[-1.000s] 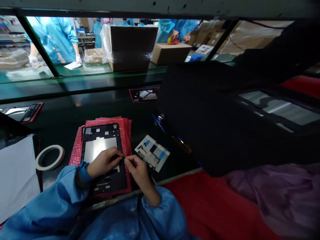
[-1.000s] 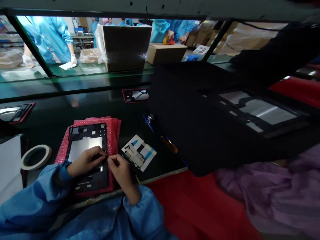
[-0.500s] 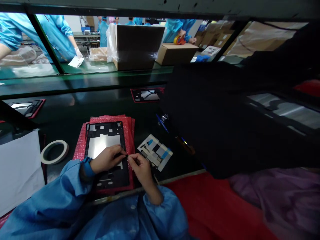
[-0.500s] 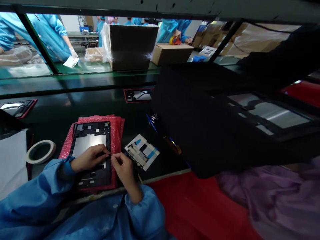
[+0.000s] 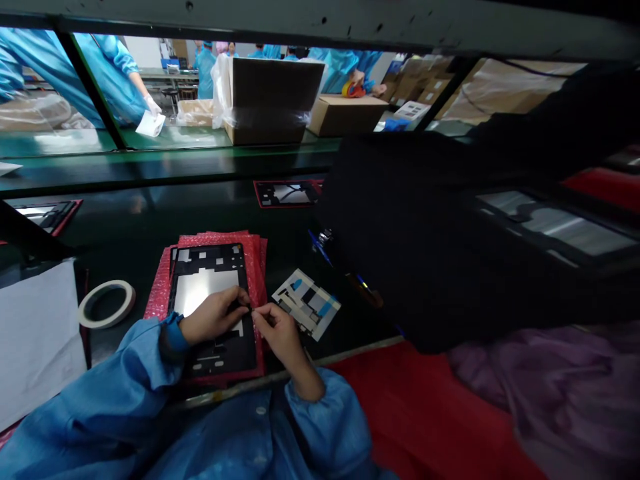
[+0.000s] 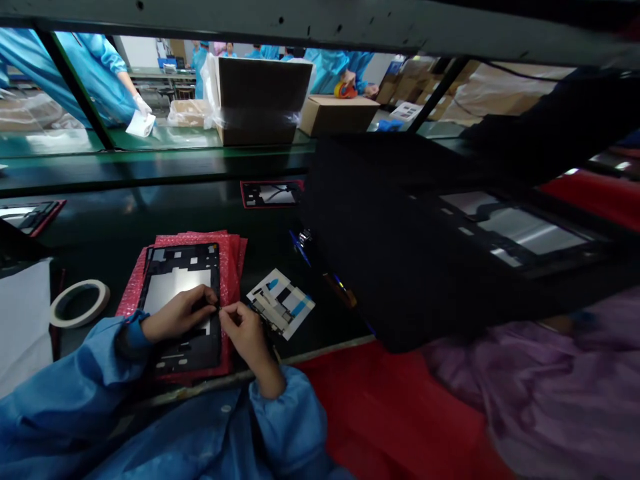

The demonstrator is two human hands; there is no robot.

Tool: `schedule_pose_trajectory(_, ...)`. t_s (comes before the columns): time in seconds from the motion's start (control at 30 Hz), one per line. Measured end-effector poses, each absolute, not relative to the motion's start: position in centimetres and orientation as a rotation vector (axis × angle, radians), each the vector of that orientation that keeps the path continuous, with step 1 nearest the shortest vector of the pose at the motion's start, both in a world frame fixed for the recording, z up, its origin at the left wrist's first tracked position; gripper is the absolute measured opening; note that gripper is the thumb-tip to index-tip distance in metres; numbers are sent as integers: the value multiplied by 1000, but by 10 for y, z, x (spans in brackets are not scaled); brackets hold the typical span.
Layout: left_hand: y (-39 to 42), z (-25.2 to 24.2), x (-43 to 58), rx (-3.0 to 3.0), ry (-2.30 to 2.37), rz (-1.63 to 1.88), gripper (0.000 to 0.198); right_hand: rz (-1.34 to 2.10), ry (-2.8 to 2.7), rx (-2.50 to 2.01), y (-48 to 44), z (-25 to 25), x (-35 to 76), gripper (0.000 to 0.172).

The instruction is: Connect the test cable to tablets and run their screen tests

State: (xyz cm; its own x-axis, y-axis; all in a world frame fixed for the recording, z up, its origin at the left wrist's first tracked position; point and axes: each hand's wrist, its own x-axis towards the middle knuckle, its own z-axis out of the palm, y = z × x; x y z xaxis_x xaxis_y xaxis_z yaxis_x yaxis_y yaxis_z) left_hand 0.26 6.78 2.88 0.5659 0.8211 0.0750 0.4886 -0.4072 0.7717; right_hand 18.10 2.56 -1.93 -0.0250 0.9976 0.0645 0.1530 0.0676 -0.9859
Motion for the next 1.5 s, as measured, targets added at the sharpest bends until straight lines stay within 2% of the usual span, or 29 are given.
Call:
schedule_pose_trajectory(0.37, 68, 29, 1, 2026, 1021, 582, 11, 1152, -1353, -1246, 22, -14, 181, 20)
schedule_pose_trajectory(0.6, 69, 27, 2, 2041, 1001, 606, 14, 1003, -1415, -1299, 21, -12, 178, 21)
schedule_pose_trajectory(0.83, 70, 25, 1, 2062, 968, 601, 14, 909, -1454, -1325, 23, -14, 169, 13)
schedule_pose_trajectory(1.07, 70, 29, 2, 2058, 984, 614, 15, 882, -1473, -1302, 30, -17, 179, 19)
schedule_pose_trajectory(1.13, 69, 33, 0, 2052, 982, 635, 21, 744, -1496, -1269, 28, -5, 188, 28)
schedule_pose_trajectory(1.2, 67, 39, -8, 2078, 976, 663, 29, 469, -1603, -1215, 19, 11, 190, 38)
schedule_pose_trajectory(1.27, 66, 44, -21, 2163, 1006, 709, 42, 220, -1863, -1086, 5, 26, 184, 34)
schedule_pose_trajectory(1.33, 64, 46, -40, 2257, 1125, 770, 51, 110, -2213, -914, -9, 35, 171, 23)
schedule_pose_trajectory(1.4, 61, 41, -61, 2283, 1304, 817, 55, 12, -2481, -814, -18, 35, 157, 17)
schedule_pose_trajectory(1.5, 52, 25, -89, 2177, 1512, 877, 55, -172, -2602, -825, -21, 25, 142, 20)
